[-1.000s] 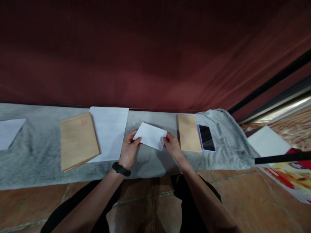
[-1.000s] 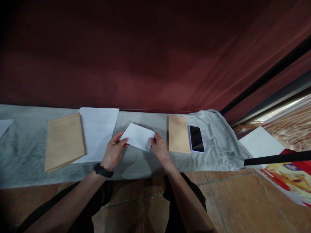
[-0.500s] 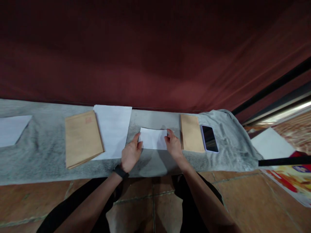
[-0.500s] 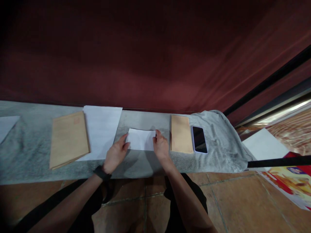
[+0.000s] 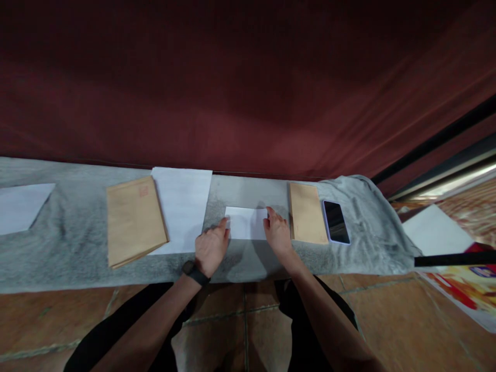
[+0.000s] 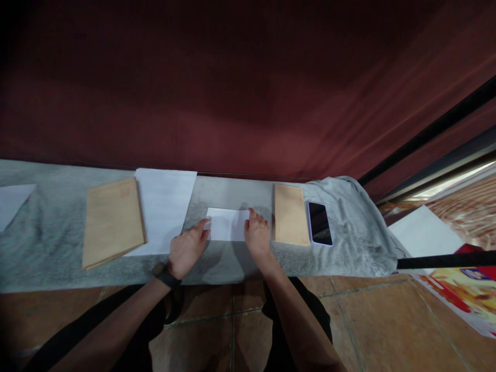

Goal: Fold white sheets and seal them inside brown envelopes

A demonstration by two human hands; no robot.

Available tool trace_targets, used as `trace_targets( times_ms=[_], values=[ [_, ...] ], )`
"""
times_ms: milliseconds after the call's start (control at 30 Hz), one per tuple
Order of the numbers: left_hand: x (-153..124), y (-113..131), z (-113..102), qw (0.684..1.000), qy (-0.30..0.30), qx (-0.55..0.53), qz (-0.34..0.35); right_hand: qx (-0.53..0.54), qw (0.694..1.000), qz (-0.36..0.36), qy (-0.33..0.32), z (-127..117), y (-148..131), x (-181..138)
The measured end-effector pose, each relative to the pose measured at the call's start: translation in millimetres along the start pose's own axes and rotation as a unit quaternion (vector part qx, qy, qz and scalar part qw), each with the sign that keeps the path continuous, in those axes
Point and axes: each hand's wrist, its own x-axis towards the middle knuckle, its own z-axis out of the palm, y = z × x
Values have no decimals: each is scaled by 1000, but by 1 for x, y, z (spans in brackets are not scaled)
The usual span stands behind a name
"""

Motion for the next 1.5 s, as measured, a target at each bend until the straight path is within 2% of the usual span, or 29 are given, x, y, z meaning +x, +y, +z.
trace_targets(
  times_ms=[167, 267, 333, 433, 533, 600, 767, 1067, 1500],
  values=[
    [-8, 10, 12, 990, 76, -4, 117, -24, 1000, -14, 9, -1, -2, -4],
    [-15, 20, 30, 975, 94, -39, 199, -38, 999, -12, 21, -4, -4, -5],
    [-18, 24, 42, 972, 96, -50, 209, -36, 999, -15, 35, -5, -7, -7],
    [-20, 24, 53, 973, 94, -49, 203, 28, 996, -78, 36, -1, -18, -15],
    [-20, 20, 57, 970, 83, -43, 225, 101, 980, -173, -14, 11, -33, -30],
    [-20, 17, 59, 967, 78, -40, 239, 93, 971, -215, -42, 20, -39, -39],
    [-19, 15, 60, 969, 90, -48, 226, 40, 977, -206, -47, 28, -34, -46],
    [-17, 11, 52, 974, 110, -49, 191, 0, 982, -190, -10, 30, -21, -47],
    [-8, -4, 56, 982, 132, -56, 121, -85, 985, -142, 49, 34, -3, -43]
  ],
)
